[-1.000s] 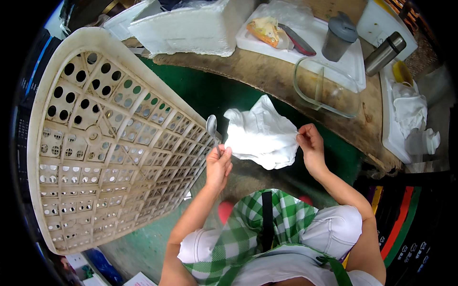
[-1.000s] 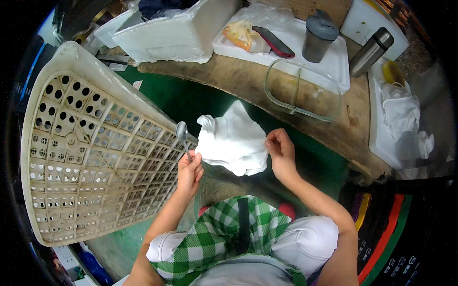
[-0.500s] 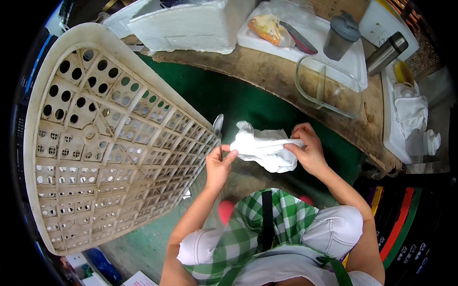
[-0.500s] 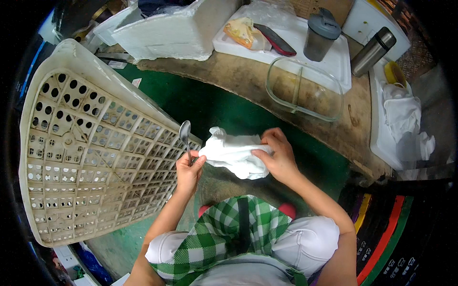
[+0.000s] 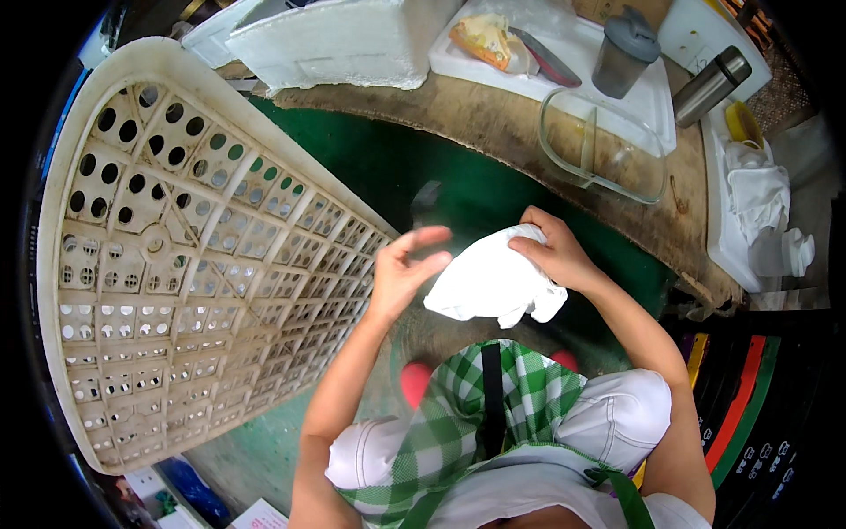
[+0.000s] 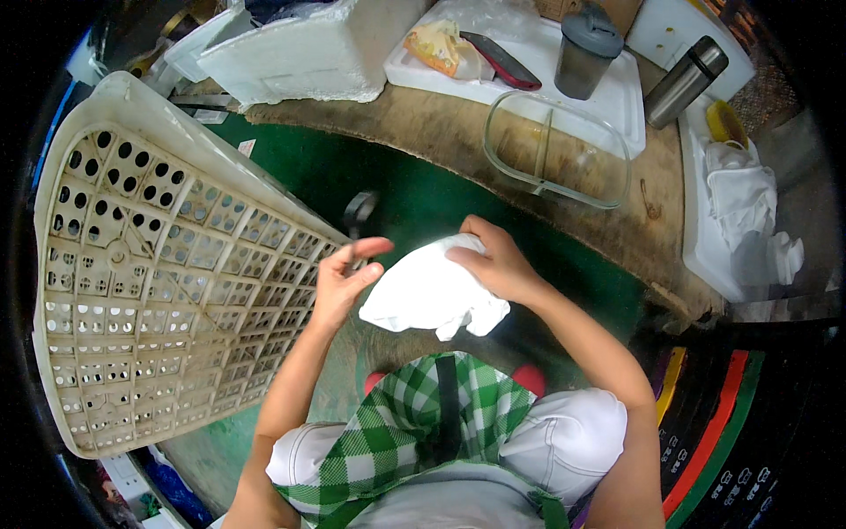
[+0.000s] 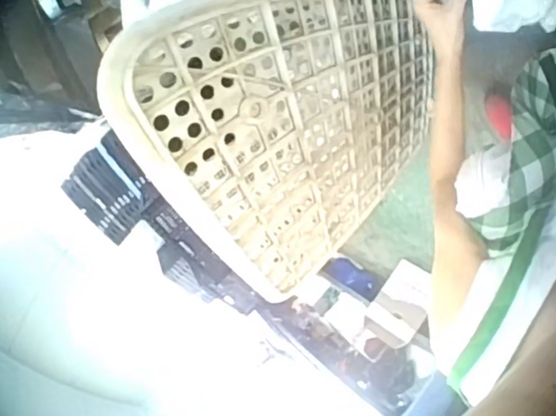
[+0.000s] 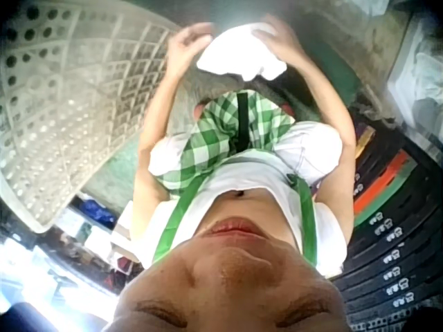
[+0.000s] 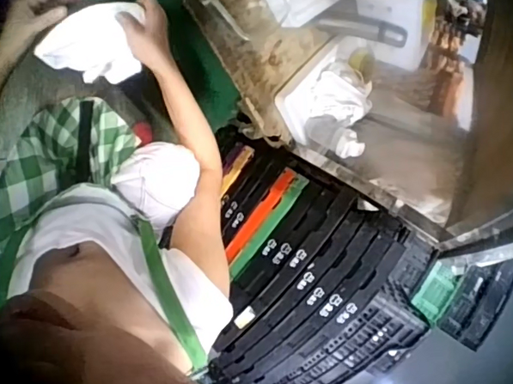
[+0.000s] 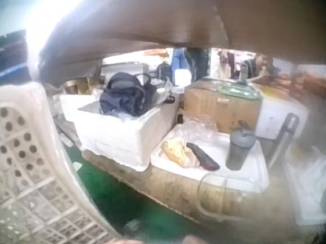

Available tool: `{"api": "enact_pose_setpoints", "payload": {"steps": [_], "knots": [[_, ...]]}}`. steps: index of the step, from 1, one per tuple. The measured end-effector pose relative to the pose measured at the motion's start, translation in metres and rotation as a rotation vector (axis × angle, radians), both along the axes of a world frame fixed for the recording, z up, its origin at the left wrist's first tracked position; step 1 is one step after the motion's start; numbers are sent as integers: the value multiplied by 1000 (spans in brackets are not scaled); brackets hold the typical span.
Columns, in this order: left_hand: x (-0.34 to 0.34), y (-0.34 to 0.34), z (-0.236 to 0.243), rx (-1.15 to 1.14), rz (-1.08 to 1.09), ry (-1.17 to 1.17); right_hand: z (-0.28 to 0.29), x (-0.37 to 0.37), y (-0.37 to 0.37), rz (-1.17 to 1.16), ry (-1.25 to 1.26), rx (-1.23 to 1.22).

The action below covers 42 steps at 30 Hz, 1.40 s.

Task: The person scrapes food scraps from a clear plastic container into a waste bin using a spoon. They then walk to a workbench and wipe the inside of the container with a white cloth.

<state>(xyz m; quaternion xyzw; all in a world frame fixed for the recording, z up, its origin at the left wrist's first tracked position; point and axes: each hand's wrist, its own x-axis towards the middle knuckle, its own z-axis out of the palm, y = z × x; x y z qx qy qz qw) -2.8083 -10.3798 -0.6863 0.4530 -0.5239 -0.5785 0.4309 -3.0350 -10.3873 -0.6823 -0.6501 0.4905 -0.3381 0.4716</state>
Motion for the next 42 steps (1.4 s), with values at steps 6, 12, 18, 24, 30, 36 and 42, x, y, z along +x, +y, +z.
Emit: {"api": "enact_pose_setpoints", "payload": {"steps": [6,12,18,24,30,36,42], "knots": [[-9,4,-10,318,-311,74,-13,10,-12,66,-39,239],[-17,8,-20,450,-197,125,-15,16,-13,-7,119,-19],[-33,2,-28,466,-35,52,1,36,9,96,324,-531],[-32,10,-3,608,64,343,5,44,36,243,408,-655],[-35,13,34,540,-50,323,8,24,31,161,105,-568],[-40,2,58,463,-155,312,36,-7,25,-1,-31,-382],[-47,-5,56,524,-242,404,53,-35,24,-433,-181,-339]]}}
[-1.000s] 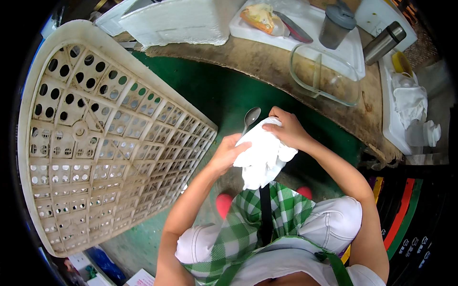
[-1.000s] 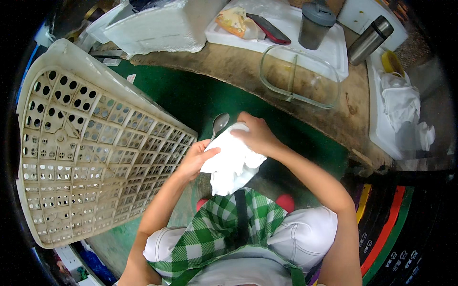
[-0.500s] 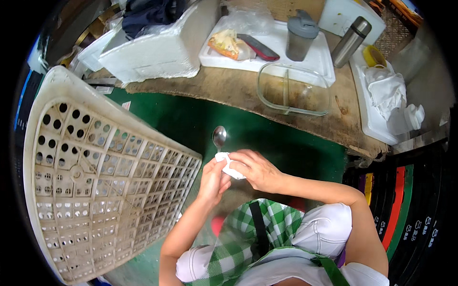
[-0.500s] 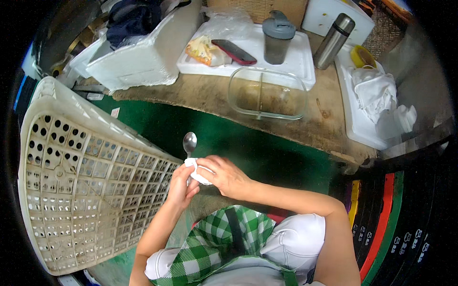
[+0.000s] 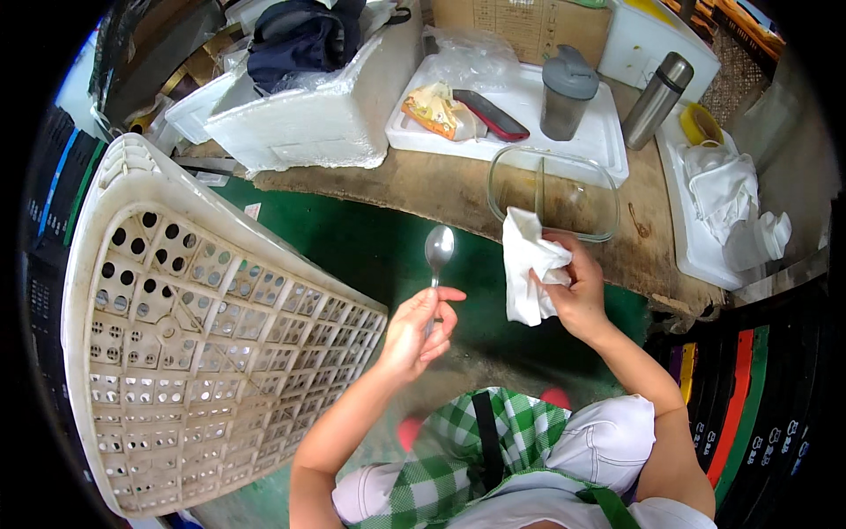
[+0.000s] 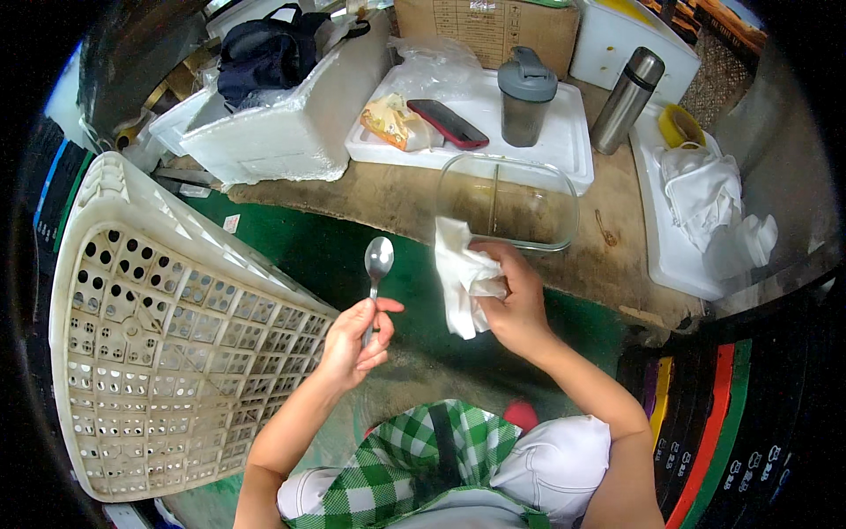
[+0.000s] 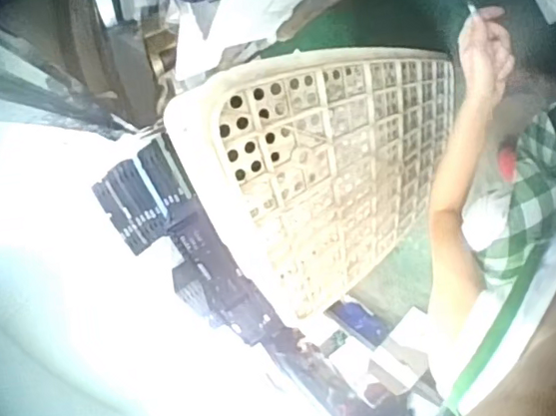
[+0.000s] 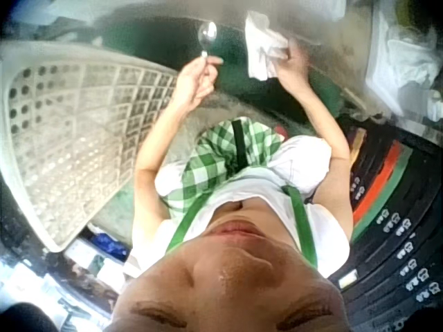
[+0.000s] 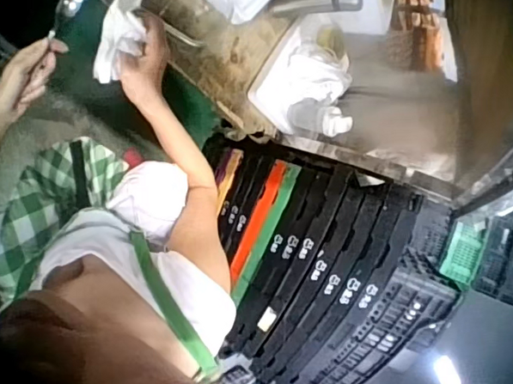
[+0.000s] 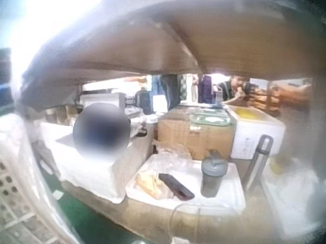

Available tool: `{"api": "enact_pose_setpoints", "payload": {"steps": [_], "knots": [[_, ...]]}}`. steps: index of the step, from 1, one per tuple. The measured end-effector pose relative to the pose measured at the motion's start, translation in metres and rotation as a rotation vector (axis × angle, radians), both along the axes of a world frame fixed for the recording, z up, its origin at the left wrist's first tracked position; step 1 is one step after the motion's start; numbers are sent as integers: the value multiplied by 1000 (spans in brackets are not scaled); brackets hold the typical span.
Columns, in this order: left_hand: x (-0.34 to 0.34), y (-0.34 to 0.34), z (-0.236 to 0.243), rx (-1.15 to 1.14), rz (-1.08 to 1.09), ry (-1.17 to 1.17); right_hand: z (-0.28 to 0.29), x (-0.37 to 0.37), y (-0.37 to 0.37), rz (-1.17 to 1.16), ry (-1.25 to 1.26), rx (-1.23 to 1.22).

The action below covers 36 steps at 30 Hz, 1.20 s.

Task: The person scrapes food scraps from a clear plastic container into a waste bin using a spoon. They then walk to a workbench and wipe the inside of the container with a white cloth.

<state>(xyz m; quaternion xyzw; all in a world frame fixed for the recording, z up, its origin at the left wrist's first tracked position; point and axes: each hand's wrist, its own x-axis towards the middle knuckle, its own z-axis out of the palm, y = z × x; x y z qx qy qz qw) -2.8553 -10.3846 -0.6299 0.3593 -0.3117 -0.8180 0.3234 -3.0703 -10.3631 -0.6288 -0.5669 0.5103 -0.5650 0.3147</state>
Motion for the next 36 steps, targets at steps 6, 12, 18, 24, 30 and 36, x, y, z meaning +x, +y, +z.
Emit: {"api": "enact_pose_setpoints", "payload": {"steps": [6,12,18,24,30,36], "knots": [[-15,-35,-19,-219,40,-289,27,-38,-36,-275,209,-273],[-90,-93,-27,-717,383,-656,28,-35,-111,-320,655,-339],[-124,-117,-43,-801,468,-785,-21,-20,-152,-279,1456,-45],[-121,-120,-52,-838,461,-668,-22,-11,-153,-75,1443,72],[-122,-127,-51,-909,481,-677,-6,-25,-165,225,1404,168],[-127,-125,-54,-871,520,-719,2,-21,-163,329,1254,287]]}}
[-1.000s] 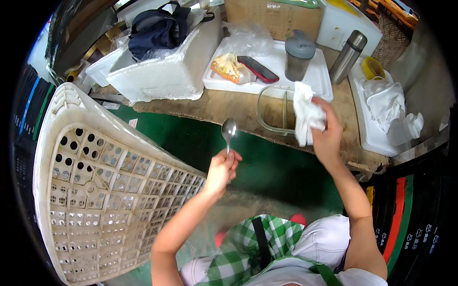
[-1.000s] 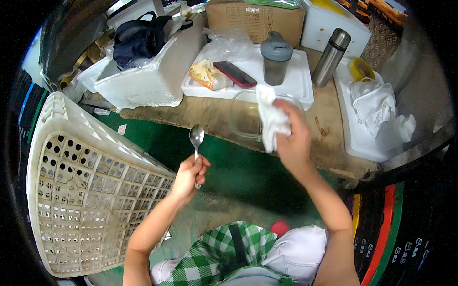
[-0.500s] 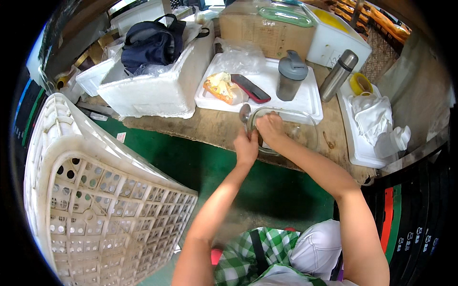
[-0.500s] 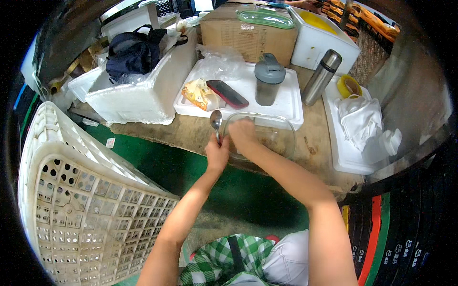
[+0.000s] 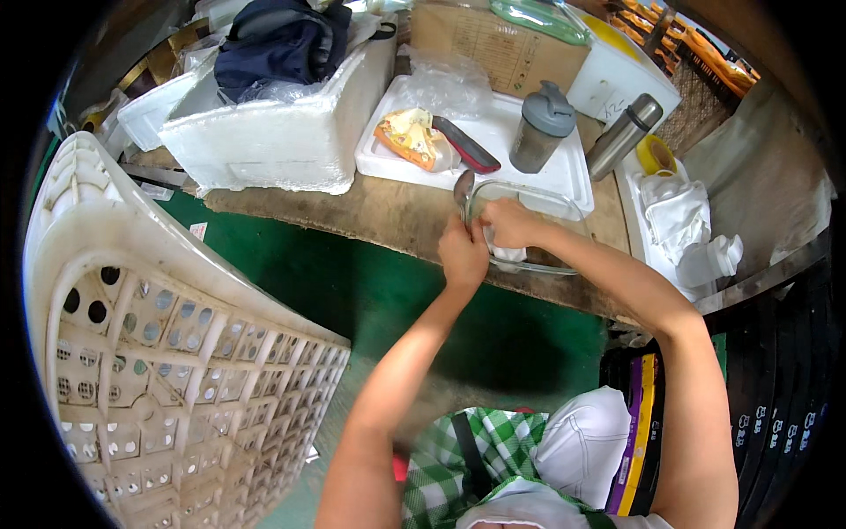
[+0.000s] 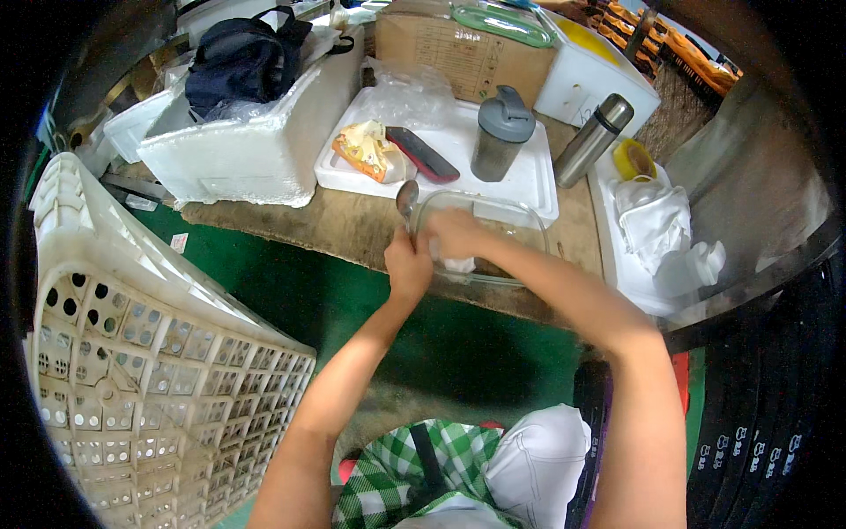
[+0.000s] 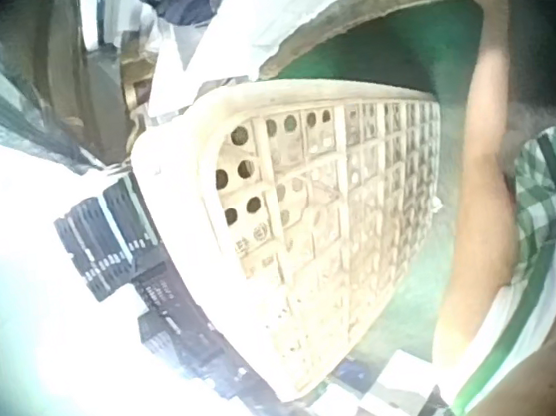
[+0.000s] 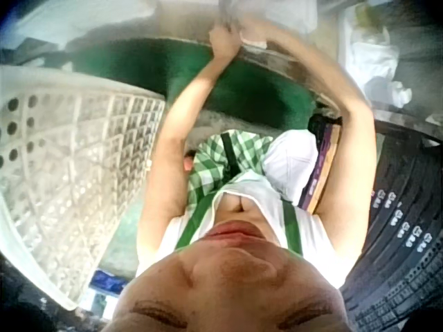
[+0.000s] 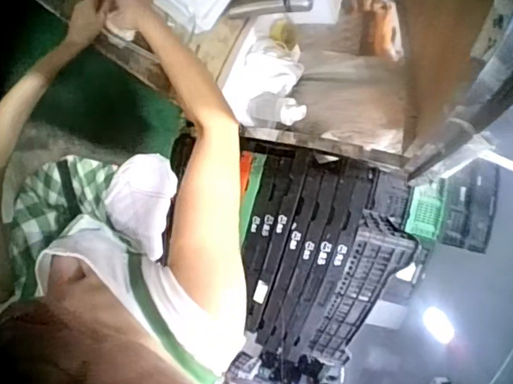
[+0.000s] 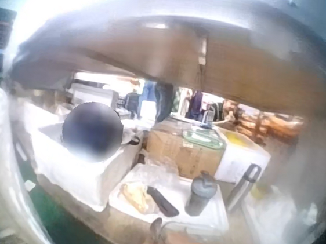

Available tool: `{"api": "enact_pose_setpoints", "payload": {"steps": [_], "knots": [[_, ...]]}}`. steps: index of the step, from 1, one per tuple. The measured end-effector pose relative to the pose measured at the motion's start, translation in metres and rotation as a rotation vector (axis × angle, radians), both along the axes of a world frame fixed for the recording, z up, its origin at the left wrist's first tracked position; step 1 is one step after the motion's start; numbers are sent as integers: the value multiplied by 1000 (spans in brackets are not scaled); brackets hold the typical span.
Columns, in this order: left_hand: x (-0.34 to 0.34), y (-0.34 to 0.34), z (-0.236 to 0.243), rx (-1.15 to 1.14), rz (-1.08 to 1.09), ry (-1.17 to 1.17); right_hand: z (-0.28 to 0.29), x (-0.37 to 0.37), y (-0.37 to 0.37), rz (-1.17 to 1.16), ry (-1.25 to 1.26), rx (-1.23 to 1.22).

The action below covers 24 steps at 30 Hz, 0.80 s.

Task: The person scrapes food scraps from a clear plastic container into a waste bin using a spoon. They then walk to a workbench and wipe the inside of the container with a white cloth.

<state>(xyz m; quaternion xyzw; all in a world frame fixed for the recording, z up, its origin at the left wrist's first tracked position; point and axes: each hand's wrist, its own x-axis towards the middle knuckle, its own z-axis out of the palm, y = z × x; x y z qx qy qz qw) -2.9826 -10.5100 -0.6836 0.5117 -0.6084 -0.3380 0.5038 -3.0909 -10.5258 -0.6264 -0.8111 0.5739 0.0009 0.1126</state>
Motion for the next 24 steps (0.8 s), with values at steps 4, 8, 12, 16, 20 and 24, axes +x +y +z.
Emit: {"api": "enact_pose_setpoints", "payload": {"steps": [4,8,12,16,20,24], "knots": [[4,5,0,54,2,-29,9,10,11,134,90,181],[2,10,3,7,-16,-36,21,2,7,155,161,39],[-1,11,4,26,-35,-41,-1,-9,-4,18,319,-200],[5,5,3,48,-21,-1,-13,4,-3,99,175,-291],[-5,9,8,64,0,32,-4,3,1,9,108,-41],[-7,12,7,22,26,13,13,-9,16,99,-62,38]]}}
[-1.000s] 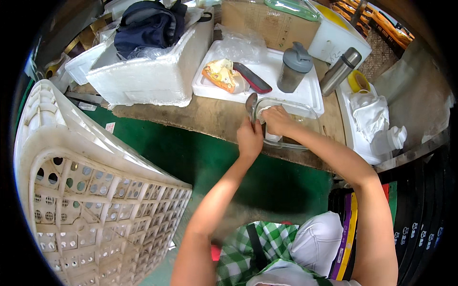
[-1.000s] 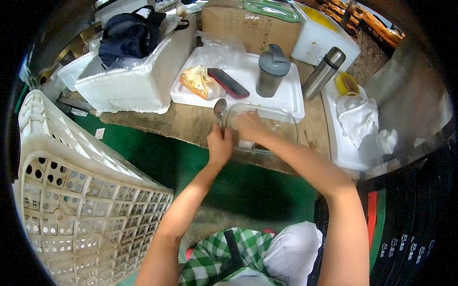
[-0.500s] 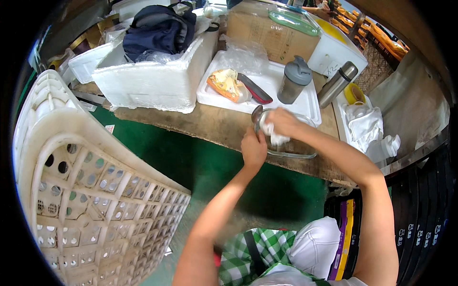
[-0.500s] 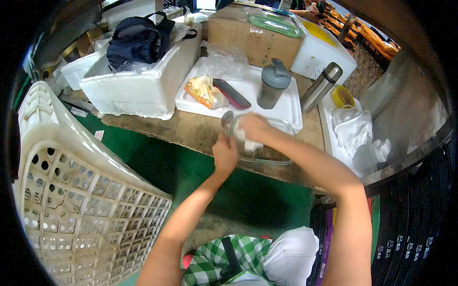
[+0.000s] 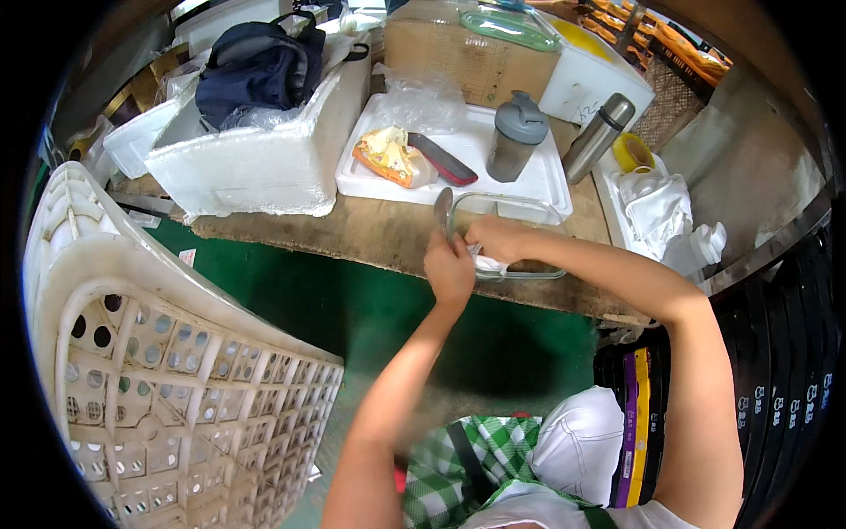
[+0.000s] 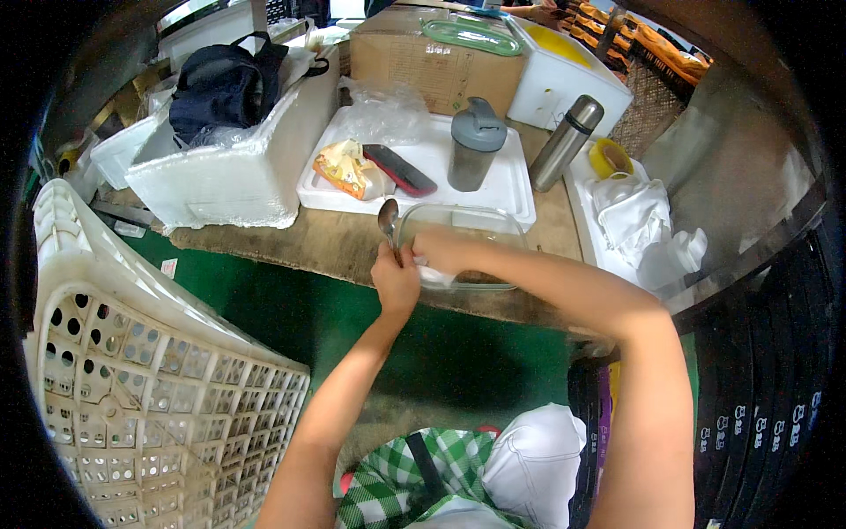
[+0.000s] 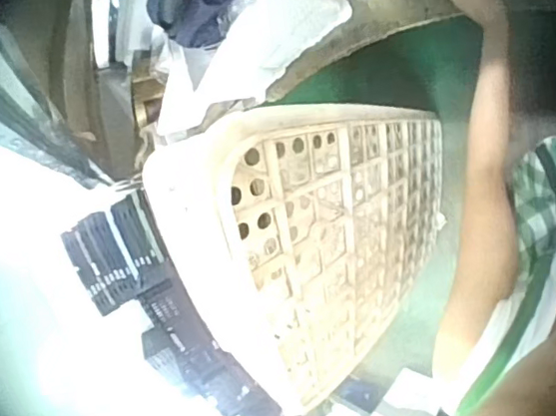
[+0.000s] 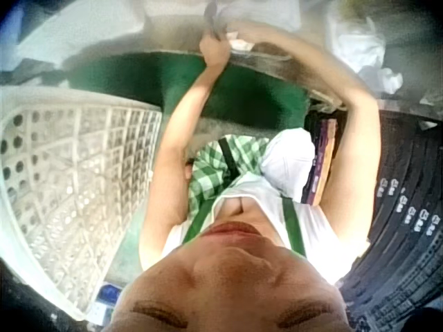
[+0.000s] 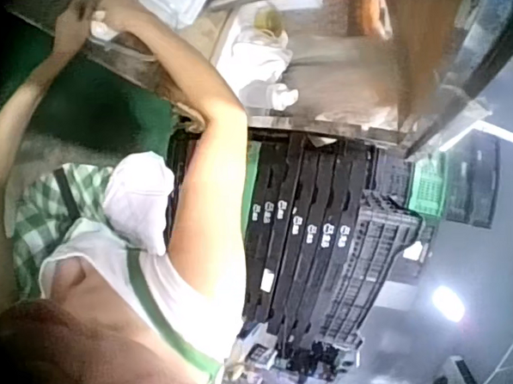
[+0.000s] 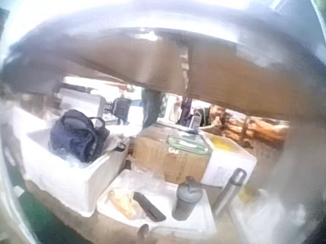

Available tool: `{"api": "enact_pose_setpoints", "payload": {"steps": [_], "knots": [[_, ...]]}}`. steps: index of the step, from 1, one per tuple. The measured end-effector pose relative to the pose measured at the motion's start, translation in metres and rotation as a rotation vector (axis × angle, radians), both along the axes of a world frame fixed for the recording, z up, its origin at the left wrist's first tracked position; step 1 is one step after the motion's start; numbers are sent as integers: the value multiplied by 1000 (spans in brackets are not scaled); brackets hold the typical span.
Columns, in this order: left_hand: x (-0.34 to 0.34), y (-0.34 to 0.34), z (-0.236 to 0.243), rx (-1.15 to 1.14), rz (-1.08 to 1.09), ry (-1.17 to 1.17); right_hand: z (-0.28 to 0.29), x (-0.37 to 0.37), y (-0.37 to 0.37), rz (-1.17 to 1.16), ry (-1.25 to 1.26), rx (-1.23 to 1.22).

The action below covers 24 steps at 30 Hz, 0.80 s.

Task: The person scrapes food scraps from a clear plastic container into a waste bin using a spoon. They then walk to a workbench and wipe the inside of the container with a white cloth.

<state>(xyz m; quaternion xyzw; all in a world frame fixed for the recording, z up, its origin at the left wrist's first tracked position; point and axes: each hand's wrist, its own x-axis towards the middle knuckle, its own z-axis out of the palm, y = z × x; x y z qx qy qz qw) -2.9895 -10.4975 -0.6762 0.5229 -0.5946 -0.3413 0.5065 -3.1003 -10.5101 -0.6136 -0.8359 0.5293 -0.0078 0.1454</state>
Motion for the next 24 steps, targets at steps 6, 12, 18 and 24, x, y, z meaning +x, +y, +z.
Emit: {"api": "enact_pose_setpoints", "payload": {"steps": [6,12,18,24], "knots": [[11,-3,-1,63,-47,-63,49,-43,15,-130,205,-382],[4,-3,-5,-19,-47,-76,-21,-80,16,358,302,-529],[5,-10,-12,-74,5,-96,-23,-71,20,45,700,-187],[6,-8,-9,21,-46,-87,11,-66,23,-255,80,-635]]}}
